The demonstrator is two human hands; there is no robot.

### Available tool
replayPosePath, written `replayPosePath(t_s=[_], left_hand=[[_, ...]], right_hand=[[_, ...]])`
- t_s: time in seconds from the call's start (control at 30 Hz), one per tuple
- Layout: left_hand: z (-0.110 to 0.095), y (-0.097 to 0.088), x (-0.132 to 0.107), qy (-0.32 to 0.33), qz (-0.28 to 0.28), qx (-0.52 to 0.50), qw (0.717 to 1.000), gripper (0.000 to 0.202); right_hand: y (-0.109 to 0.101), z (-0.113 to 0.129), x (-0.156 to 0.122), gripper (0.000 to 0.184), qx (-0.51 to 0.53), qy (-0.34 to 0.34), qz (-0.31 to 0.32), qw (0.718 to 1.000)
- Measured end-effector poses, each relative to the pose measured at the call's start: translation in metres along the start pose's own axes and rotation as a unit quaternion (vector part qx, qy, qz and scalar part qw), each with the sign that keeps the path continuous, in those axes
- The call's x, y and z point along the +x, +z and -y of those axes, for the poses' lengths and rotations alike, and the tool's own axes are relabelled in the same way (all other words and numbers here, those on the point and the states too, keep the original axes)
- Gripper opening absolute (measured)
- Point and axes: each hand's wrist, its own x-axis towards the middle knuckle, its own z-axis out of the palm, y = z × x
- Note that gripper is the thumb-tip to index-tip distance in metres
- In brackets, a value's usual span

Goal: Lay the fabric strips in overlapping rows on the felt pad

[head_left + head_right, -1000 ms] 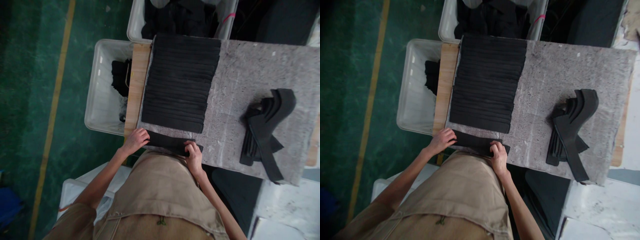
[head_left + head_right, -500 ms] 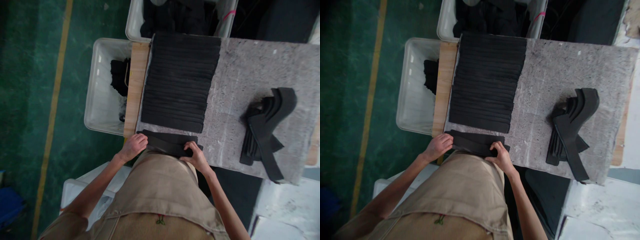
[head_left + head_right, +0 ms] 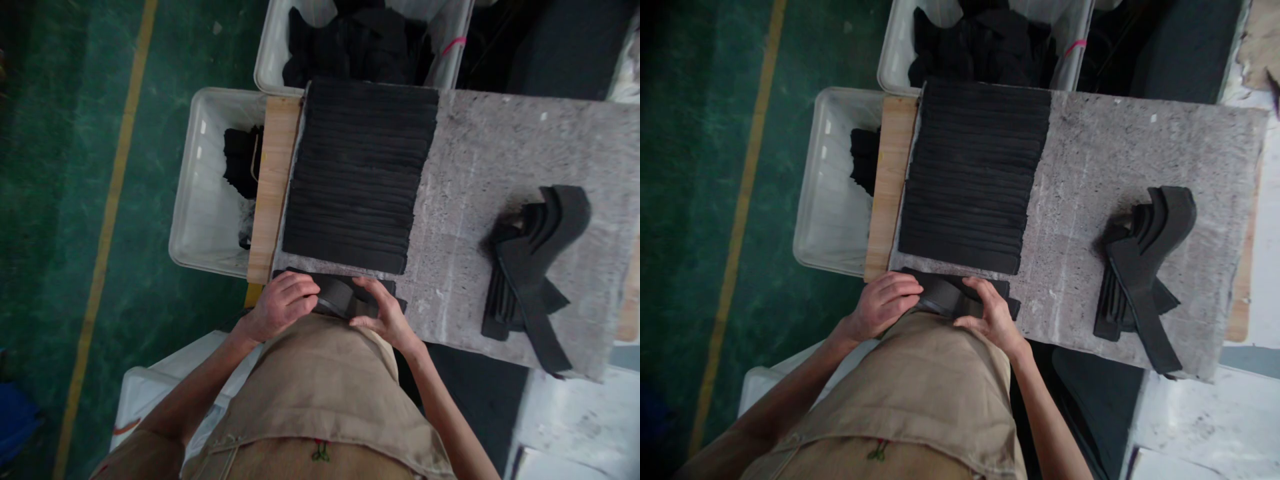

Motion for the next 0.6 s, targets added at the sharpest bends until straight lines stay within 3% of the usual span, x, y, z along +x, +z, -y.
replayPosePath(t_s=[0.07, 0.13, 0.2, 0.27, 0.3, 0.37, 0.43, 0.53, 0.6], left_hand=[[-0.007, -0.001, 0.015, 0.025, 0.011, -0.033, 0.999, 0.014], [-0.012, 0.002, 0.027, 0.008, -0.014, -0.059, 0.998, 0.014], [-0.014, 0.008, 0.035, -0.080, -0.088, -0.082, 0.990, 0.018], [-0.016, 0.016, 0.040, -0.183, -0.142, -0.138, 0.963, 0.045], [-0.017, 0.020, 0.042, -0.213, -0.138, -0.189, 0.949, 0.059], [-0.018, 0.029, 0.045, -0.213, -0.055, -0.306, 0.926, 0.075], [-0.016, 0.037, 0.047, -0.194, 0.052, -0.368, 0.908, 0.066], [-0.006, 0.041, 0.044, -0.225, 0.161, -0.347, 0.896, 0.033], [0.007, 0.038, 0.037, -0.249, 0.199, -0.314, 0.894, 0.030]], right_hand=[[0.003, 0.012, 0.011, 0.063, 0.084, 0.009, 0.031, 0.996], [0.006, 0.020, 0.017, 0.040, 0.175, 0.050, 0.063, 0.981], [0.007, 0.025, 0.018, 0.026, 0.249, 0.089, 0.045, 0.963], [0.008, 0.028, 0.018, 0.022, 0.316, 0.107, -0.019, 0.943], [0.009, 0.030, 0.018, 0.022, 0.351, 0.108, -0.056, 0.929], [0.010, 0.033, 0.019, 0.026, 0.414, 0.099, -0.126, 0.896], [0.010, 0.035, 0.022, 0.030, 0.454, 0.087, -0.183, 0.867], [0.005, 0.026, 0.024, 0.028, 0.467, 0.089, -0.250, 0.843], [-0.002, 0.014, 0.023, 0.024, 0.455, 0.106, -0.287, 0.836]])
